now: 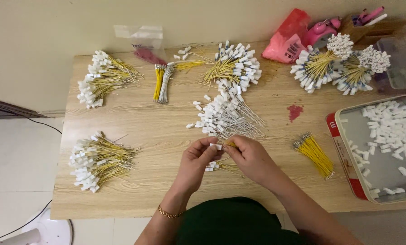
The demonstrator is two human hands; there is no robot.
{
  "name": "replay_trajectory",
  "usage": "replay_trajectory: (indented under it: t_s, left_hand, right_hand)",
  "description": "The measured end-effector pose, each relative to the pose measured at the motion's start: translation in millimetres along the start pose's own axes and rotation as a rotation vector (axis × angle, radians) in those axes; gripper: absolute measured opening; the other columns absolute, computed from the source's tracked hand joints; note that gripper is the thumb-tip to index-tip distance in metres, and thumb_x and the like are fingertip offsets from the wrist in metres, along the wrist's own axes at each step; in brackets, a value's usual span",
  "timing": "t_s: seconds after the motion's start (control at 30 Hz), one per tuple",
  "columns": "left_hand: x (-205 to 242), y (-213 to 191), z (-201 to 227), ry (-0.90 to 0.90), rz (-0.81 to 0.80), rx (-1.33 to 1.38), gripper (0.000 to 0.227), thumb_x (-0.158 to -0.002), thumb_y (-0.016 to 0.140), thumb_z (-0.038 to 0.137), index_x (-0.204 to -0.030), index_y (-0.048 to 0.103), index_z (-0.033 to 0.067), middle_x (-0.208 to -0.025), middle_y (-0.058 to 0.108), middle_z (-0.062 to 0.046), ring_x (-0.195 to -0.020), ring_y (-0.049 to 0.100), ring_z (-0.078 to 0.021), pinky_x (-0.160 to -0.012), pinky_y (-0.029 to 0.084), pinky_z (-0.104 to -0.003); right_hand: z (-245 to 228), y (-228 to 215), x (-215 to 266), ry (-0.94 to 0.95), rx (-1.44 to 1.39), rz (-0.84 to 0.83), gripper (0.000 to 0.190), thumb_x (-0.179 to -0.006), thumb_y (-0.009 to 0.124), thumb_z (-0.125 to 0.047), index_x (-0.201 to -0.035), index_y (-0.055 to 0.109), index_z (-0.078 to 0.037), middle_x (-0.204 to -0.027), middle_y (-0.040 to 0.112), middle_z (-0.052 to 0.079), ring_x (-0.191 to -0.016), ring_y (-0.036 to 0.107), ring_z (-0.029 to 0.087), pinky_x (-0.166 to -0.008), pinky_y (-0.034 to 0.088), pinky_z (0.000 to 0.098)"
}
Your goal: Group and organize individual electrical wires with white connectors into bundles.
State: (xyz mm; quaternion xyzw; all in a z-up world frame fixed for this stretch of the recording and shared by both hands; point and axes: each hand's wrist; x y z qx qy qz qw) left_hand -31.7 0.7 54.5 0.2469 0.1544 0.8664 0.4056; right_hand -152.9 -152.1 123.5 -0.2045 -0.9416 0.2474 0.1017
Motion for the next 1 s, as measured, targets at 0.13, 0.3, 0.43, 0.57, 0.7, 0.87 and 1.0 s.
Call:
replay_trajectory:
  t_s: [0.13, 0.3, 0.43, 0.57, 0.7, 0.87, 1.0]
  left_hand:
    - [1.3, -21.6, -9.5, 0.020, 0.104, -0.423, 0.020, -0.097, 0.066, 0.013, -0.114, 0.071, 0.0036, -0.102, 0.075, -0.008, -0.096, 0.070, -0.0172, -0.087, 0.057, -0.033]
    - [1.0, -58.9, -46.0, 0.218, 0.191, -1.256, 0.018, -0.086, 0.073, 0.021, -0.101, 0.078, 0.0125, -0.107, 0.073, -0.008, -0.106, 0.063, -0.0325, -0.091, 0.051, -0.047]
    - [-12.7, -40.6, -36.6, 0.123, 0.234, -1.382, 0.020, -0.082, 0.074, 0.023, -0.100, 0.078, 0.0157, -0.108, 0.072, -0.007, -0.108, 0.061, -0.0327, -0.091, 0.048, -0.049]
    - [-42.3, -32.3, -50.9, 0.253, 0.272, -1.508, 0.021, -0.083, 0.075, 0.025, -0.101, 0.077, 0.0143, -0.106, 0.071, -0.009, -0.105, 0.062, -0.0332, -0.091, 0.045, -0.052]
    - [-76.8, -48.3, -91.4, 0.315, 0.287, -1.616, 0.019, -0.087, 0.075, 0.026, -0.101, 0.074, 0.0128, -0.104, 0.071, -0.010, -0.099, 0.065, -0.0318, -0.087, 0.050, -0.050]
    - [-80.6, -48.2, -81.7, 0.312, 0.289, -1.607, 0.018, -0.085, 0.076, 0.022, -0.099, 0.073, 0.0108, -0.099, 0.072, -0.012, -0.094, 0.067, -0.0328, -0.080, 0.053, -0.048]
    - [-74.1, -33.0, -52.7, 0.359, 0.267, -1.364, 0.014, -0.086, 0.075, 0.015, -0.099, 0.073, 0.0085, -0.096, 0.074, -0.013, -0.087, 0.071, -0.0319, -0.077, 0.056, -0.044]
  right_hand:
    - [59.0, 8.5, -8.5, 0.261, 0.064, -0.072, 0.025, -0.105, 0.056, -0.026, -0.101, 0.065, -0.002, -0.086, 0.066, 0.011, -0.077, 0.065, 0.022, -0.073, 0.055, 0.0358]
    - [88.9, -2.7, -4.0, 0.440, -0.012, 0.154, 0.030, -0.101, 0.053, -0.026, -0.123, 0.063, -0.008, -0.078, 0.064, 0.008, -0.071, 0.062, 0.020, -0.068, 0.051, 0.0351]
    - [147.0, 13.4, 3.3, 0.315, -0.128, 0.284, 0.028, -0.104, 0.055, -0.025, -0.116, 0.058, 0.000, -0.078, 0.061, 0.009, -0.070, 0.056, 0.018, -0.066, 0.050, 0.0360]
    - [137.4, 12.7, 4.8, 0.467, -0.258, 0.154, 0.028, -0.104, 0.054, -0.027, -0.115, 0.061, -0.002, -0.074, 0.059, 0.007, -0.063, 0.055, 0.013, -0.058, 0.048, 0.0327]
    - [138.3, 15.2, 5.7, 0.471, -0.291, 0.057, 0.029, -0.099, 0.060, -0.026, -0.117, 0.071, -0.007, -0.074, 0.062, 0.001, -0.055, 0.047, 0.008, -0.052, 0.043, 0.0258]
    - [129.0, 11.6, 8.1, 0.460, -0.379, 0.123, 0.025, -0.096, 0.064, -0.022, -0.115, 0.064, -0.006, -0.075, 0.066, 0.001, -0.057, 0.049, 0.007, -0.054, 0.043, 0.0256]
    - [122.5, 11.3, 5.8, 0.344, -0.367, 0.158, 0.018, -0.095, 0.067, -0.018, -0.106, 0.070, -0.004, -0.080, 0.063, -0.003, -0.068, 0.053, 0.003, -0.059, 0.046, 0.0230]
Point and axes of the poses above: each hand's wrist, its own x-axis away from the middle knuckle, its own y-axis out of the palm, z = x × y
